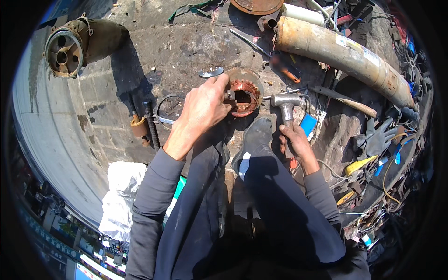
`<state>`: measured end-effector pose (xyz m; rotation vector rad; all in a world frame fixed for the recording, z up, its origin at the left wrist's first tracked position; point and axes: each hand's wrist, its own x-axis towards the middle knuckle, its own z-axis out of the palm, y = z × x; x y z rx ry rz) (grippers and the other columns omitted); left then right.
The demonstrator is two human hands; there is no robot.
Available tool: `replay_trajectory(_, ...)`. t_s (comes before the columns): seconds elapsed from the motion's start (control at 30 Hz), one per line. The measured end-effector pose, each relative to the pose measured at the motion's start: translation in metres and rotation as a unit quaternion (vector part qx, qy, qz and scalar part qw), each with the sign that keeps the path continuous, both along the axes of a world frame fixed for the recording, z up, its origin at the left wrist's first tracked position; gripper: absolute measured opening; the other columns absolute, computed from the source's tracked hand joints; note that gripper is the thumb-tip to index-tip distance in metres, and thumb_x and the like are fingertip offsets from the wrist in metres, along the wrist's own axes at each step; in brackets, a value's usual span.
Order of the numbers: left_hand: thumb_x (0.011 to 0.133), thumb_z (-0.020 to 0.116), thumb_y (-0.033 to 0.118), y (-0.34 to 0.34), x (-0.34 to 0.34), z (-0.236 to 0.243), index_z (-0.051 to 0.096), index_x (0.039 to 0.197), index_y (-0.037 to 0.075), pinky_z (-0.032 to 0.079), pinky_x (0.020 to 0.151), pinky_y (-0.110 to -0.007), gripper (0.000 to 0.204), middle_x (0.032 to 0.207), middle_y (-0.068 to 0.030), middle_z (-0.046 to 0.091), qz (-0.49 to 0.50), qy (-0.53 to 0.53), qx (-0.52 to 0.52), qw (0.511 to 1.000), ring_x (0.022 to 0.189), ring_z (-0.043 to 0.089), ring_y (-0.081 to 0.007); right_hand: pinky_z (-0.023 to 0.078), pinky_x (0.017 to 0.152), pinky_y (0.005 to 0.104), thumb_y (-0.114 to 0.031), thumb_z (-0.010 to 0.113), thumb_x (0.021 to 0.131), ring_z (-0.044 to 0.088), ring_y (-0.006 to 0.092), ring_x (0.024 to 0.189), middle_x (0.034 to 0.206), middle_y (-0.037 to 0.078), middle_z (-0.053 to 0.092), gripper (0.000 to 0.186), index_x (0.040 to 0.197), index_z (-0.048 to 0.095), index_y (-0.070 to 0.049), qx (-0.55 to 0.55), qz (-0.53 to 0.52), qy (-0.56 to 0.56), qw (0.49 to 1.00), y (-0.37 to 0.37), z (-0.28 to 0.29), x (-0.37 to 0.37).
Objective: The person uses a hammer and a metal rod to repeatedly strike a rusty circular metal part, likely to remove rust or reshape it. The person then picks up a second rusty metal part and places it on the ground.
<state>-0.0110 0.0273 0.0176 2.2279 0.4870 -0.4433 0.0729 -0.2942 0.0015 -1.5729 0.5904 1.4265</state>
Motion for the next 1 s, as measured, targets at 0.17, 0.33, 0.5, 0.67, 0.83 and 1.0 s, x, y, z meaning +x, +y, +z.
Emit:
replay_trajectory(0.17, 0.079, 0.079, 0.008, -0.010, -0.012, -0.010, 0.055, 0.107, 0.002, 0.054, 0.076, -0.049, 0.038, 0.098, -0.0217, 0.064, 0.047, -0.034, -0.031, 0.998, 0.091, 0.067, -0.0453, 0.050, 0.051, 0.0286, -0.020, 0.065, 0.103, 0.059, 0.0128, 0.055, 0.075, 0.002, 0.059, 0.022, 0.110, 0.054, -0.002, -0.075, 0.096, -0.074, 0.990, -0.005, -0.018, -0.009)
replay_trajectory(0.33, 0.087, 0.079, 0.011, -0.021, -0.029, -0.011, 0.057, 0.109, 0.000, 0.057, 0.073, -0.042, 0.034, 0.099, -0.0214, 0.066, 0.110, -0.085, -0.062, 0.988, 0.090, 0.071, -0.0403, 0.049, 0.053, 0.0292, -0.015, 0.065, 0.102, 0.059, 0.0122, 0.057, 0.076, 0.004, 0.061, 0.020, 0.106, 0.053, 0.002, -0.081, 0.122, -0.100, 0.984, -0.012, -0.031, -0.008)
replay_trajectory(0.5, 0.089, 0.080, 0.013, -0.030, -0.039, -0.002, 0.058, 0.113, -0.001, 0.056, 0.072, -0.041, 0.036, 0.096, -0.0218, 0.067, 0.138, -0.091, -0.079, 0.983, 0.083, 0.071, -0.0391, 0.050, 0.055, 0.0305, -0.015, 0.066, 0.101, 0.060, 0.0133, 0.059, 0.077, 0.005, 0.062, 0.020, 0.103, 0.055, 0.002, -0.083, 0.130, -0.112, 0.982, -0.016, -0.041, -0.011)
replay_trajectory(0.67, 0.087, 0.081, 0.011, -0.037, -0.044, 0.005, 0.060, 0.114, -0.002, 0.056, 0.071, -0.040, 0.037, 0.096, -0.0211, 0.068, 0.161, -0.090, -0.090, 0.979, 0.082, 0.072, -0.0353, 0.050, 0.056, 0.0304, -0.015, 0.067, 0.100, 0.060, 0.0133, 0.060, 0.077, 0.005, 0.062, 0.021, 0.103, 0.055, 0.002, -0.086, 0.135, -0.119, 0.980, -0.019, -0.048, -0.013)
replay_trajectory(0.83, 0.084, 0.082, 0.008, -0.044, -0.050, 0.007, 0.060, 0.113, -0.001, 0.057, 0.070, -0.039, 0.038, 0.096, -0.0187, 0.068, 0.143, -0.130, -0.087, 0.977, 0.080, 0.071, -0.0360, 0.050, 0.057, 0.0305, -0.015, 0.068, 0.100, 0.061, 0.0135, 0.060, 0.077, 0.005, 0.062, 0.022, 0.104, 0.055, 0.002, -0.071, 0.118, -0.113, 0.984, -0.022, -0.051, -0.014)
replay_trajectory(1.0, 0.079, 0.083, 0.005, -0.049, -0.058, 0.012, 0.060, 0.111, 0.000, 0.055, 0.065, -0.038, 0.039, 0.089, -0.0159, 0.064, 0.090, -0.162, -0.070, 0.980, 0.076, 0.069, -0.0354, 0.050, 0.057, 0.0321, -0.016, 0.068, 0.099, 0.062, 0.0142, 0.062, 0.078, 0.006, 0.064, 0.022, 0.106, 0.056, 0.002, -0.100, 0.153, -0.132, 0.974, -0.023, -0.052, -0.016)
